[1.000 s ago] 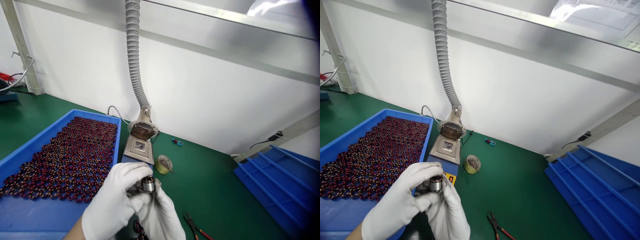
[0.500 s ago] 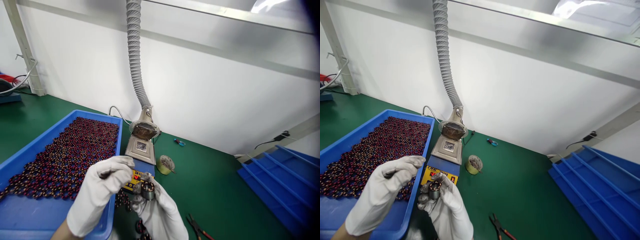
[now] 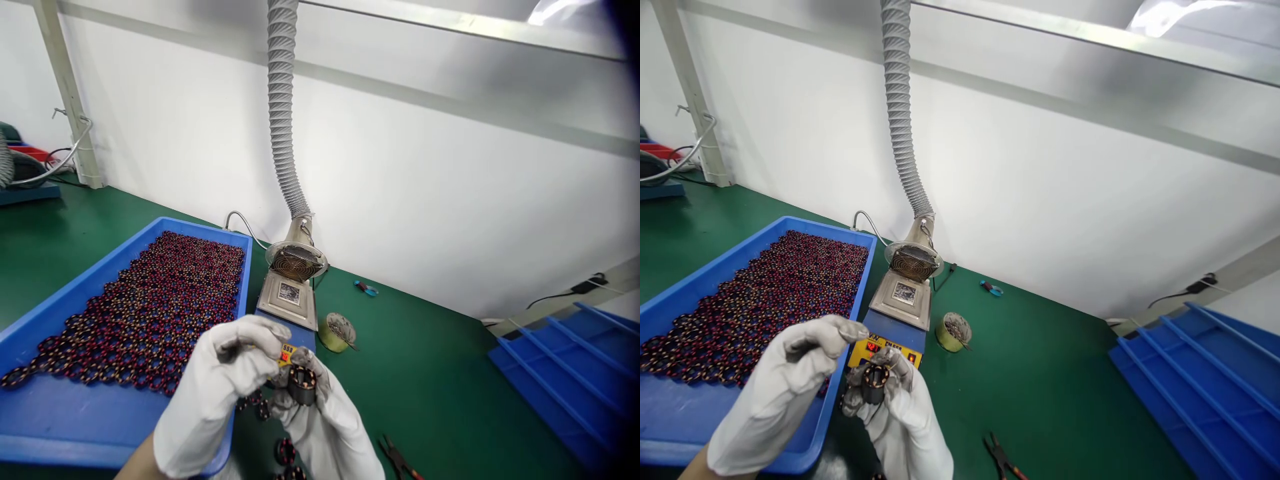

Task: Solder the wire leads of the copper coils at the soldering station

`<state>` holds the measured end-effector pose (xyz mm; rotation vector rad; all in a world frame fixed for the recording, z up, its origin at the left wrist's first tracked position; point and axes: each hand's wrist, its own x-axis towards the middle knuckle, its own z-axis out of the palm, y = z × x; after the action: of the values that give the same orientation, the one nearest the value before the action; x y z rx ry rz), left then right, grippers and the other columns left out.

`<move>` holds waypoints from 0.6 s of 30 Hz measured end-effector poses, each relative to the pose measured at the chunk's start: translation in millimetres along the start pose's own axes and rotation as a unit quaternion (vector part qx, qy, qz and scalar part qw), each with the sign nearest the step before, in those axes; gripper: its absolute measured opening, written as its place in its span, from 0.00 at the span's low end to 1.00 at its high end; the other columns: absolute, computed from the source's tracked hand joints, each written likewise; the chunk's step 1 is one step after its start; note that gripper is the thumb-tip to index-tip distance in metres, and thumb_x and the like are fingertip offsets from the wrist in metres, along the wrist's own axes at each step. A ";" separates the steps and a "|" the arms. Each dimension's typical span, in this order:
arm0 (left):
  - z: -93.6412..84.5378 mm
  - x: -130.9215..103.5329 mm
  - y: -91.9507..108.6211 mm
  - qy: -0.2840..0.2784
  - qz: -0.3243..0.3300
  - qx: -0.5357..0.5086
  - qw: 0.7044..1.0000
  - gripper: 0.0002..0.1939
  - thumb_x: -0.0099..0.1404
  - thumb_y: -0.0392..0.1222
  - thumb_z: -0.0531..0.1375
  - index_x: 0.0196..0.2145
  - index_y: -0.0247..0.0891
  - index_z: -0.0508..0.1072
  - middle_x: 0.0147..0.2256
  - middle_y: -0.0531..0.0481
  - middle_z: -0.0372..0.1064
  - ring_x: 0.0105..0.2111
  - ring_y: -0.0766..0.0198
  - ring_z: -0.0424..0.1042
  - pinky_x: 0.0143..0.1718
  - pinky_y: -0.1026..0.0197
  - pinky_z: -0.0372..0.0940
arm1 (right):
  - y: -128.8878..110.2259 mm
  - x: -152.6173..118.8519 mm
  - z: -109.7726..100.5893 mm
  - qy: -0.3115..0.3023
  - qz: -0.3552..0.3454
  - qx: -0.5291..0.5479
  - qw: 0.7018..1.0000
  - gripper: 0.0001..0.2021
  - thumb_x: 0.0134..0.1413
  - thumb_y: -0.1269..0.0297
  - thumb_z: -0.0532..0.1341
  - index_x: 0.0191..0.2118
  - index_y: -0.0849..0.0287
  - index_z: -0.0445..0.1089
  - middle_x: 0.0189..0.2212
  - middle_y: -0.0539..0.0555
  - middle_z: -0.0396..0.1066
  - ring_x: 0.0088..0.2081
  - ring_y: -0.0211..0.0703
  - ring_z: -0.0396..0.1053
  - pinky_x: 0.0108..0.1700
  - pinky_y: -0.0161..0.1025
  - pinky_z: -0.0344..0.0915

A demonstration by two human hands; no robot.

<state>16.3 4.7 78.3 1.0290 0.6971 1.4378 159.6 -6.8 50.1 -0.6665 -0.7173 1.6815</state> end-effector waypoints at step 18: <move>8.6 7.7 -7.5 -0.069 -0.083 0.084 0.991 0.13 0.53 0.39 0.63 0.39 0.40 0.75 0.38 0.50 0.74 0.39 0.62 0.71 0.44 0.63 0.64 | 31.8 0.9 10.1 0.187 -0.429 -0.260 0.845 0.22 0.32 0.86 0.66 0.28 0.48 0.72 0.38 0.46 0.73 0.43 0.41 0.69 0.48 0.40 0.64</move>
<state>27.8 12.1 77.0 1.1610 0.7928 1.1678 131.8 -12.9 32.7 -0.8446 -0.9973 0.4996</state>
